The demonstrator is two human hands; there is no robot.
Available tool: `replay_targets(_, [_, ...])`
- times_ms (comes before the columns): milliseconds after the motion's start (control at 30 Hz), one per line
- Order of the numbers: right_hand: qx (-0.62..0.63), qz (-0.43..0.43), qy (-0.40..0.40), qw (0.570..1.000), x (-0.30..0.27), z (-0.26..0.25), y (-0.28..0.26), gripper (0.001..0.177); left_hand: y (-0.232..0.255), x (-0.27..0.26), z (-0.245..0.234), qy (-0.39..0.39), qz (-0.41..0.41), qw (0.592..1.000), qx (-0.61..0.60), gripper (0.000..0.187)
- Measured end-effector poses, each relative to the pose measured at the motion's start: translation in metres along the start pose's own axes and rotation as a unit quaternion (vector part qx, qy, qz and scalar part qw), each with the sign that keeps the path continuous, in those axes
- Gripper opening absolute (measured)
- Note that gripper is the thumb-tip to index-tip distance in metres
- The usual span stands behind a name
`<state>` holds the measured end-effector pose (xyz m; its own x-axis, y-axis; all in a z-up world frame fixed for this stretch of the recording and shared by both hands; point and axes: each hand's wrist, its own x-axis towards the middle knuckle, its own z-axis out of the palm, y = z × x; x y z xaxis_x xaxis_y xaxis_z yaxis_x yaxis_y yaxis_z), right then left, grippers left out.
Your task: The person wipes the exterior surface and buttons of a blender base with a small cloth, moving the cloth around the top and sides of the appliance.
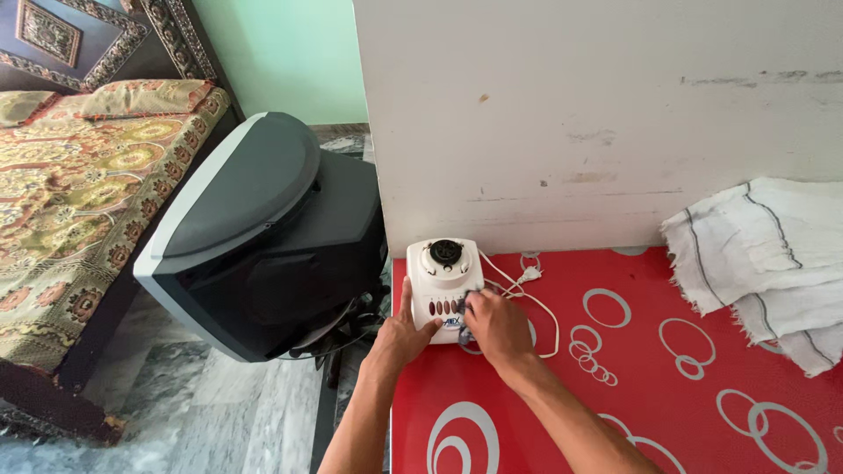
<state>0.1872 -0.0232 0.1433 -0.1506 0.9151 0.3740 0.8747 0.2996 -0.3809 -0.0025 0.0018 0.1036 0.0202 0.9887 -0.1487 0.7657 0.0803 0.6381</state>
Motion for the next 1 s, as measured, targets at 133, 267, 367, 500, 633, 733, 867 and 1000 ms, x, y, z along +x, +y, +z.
replay_targets(133, [-0.044,0.007,0.006,0.999,0.018,0.011,-0.012,0.022,-0.003,0.002,0.002,-0.020,-0.028,0.999,-0.008,0.114])
replay_targets(267, [-0.025,0.058,0.036,0.997,0.039,0.017,-0.023,0.020,0.000,0.005,0.002,-0.008,-0.016,1.000,-0.004,0.117])
replay_targets(367, [-0.036,0.112,-0.040,0.992,0.040,0.015,-0.023,0.021,-0.003,0.004,0.004,-0.024,-0.025,0.999,-0.004,0.116])
replay_targets(500, [-0.073,0.029,0.011,0.997,0.024,0.016,-0.023,0.022,-0.010,0.006,0.008,0.012,0.027,0.999,-0.028,0.118])
replay_targets(633, [-0.045,0.046,0.004,0.998,0.008,0.013,-0.022,0.015,-0.008,0.012,0.007,-0.014,-0.010,1.000,0.019,0.119])
replay_targets(733, [-0.049,0.142,-0.107,0.983,-0.002,0.013,-0.024,0.014,-0.008,0.007,0.010,0.004,0.021,1.000,-0.009,0.117])
replay_targets(867, [-0.017,0.022,0.049,0.998,-0.030,0.016,-0.023,0.015,-0.010,0.009,0.011,0.007,0.011,1.000,-0.013,0.118])
replay_targets(1000, [-0.028,0.003,0.081,0.996,-0.045,0.022,-0.020,0.029,-0.012,0.007,0.008,0.013,0.021,0.999,-0.020,0.117])
